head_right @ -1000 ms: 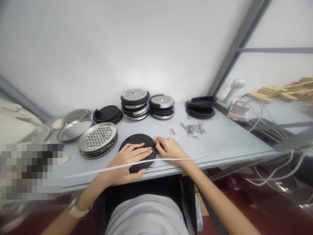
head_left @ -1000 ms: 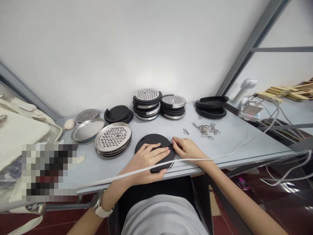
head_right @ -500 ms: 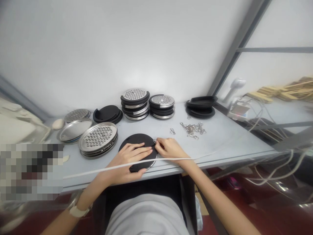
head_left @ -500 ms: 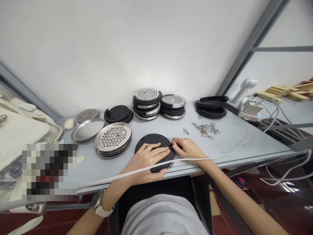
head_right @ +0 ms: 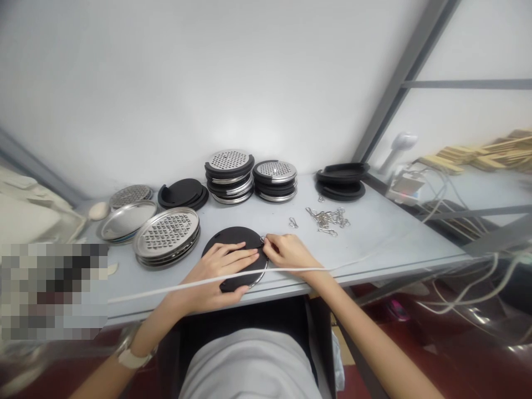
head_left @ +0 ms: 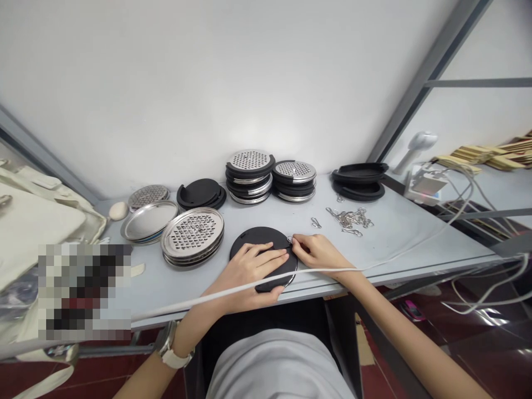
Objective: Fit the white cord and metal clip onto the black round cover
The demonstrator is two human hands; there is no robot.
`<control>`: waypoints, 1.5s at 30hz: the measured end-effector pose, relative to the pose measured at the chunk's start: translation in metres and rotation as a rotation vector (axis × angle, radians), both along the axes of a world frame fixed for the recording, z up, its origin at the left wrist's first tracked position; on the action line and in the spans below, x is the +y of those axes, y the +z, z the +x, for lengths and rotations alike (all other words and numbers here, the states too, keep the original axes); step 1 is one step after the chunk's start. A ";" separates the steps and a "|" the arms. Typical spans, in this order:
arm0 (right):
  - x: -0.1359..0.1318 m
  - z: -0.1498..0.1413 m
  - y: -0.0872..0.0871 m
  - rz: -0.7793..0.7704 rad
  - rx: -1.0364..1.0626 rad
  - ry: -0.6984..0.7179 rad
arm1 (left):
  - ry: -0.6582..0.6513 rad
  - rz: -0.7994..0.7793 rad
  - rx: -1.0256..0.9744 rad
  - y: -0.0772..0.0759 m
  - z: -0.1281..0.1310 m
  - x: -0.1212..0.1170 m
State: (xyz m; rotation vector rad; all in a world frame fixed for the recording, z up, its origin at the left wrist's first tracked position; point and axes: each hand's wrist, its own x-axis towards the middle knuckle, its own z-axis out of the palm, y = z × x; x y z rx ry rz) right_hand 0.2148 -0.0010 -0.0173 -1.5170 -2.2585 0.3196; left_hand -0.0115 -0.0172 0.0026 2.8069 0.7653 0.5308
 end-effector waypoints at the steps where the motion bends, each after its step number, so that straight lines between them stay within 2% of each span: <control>1: 0.000 0.000 0.000 0.002 0.003 0.000 | 0.000 0.002 0.000 0.000 0.000 0.000; 45: 0.000 0.000 -0.002 -0.016 0.049 0.012 | 0.003 0.008 0.005 0.000 0.000 0.000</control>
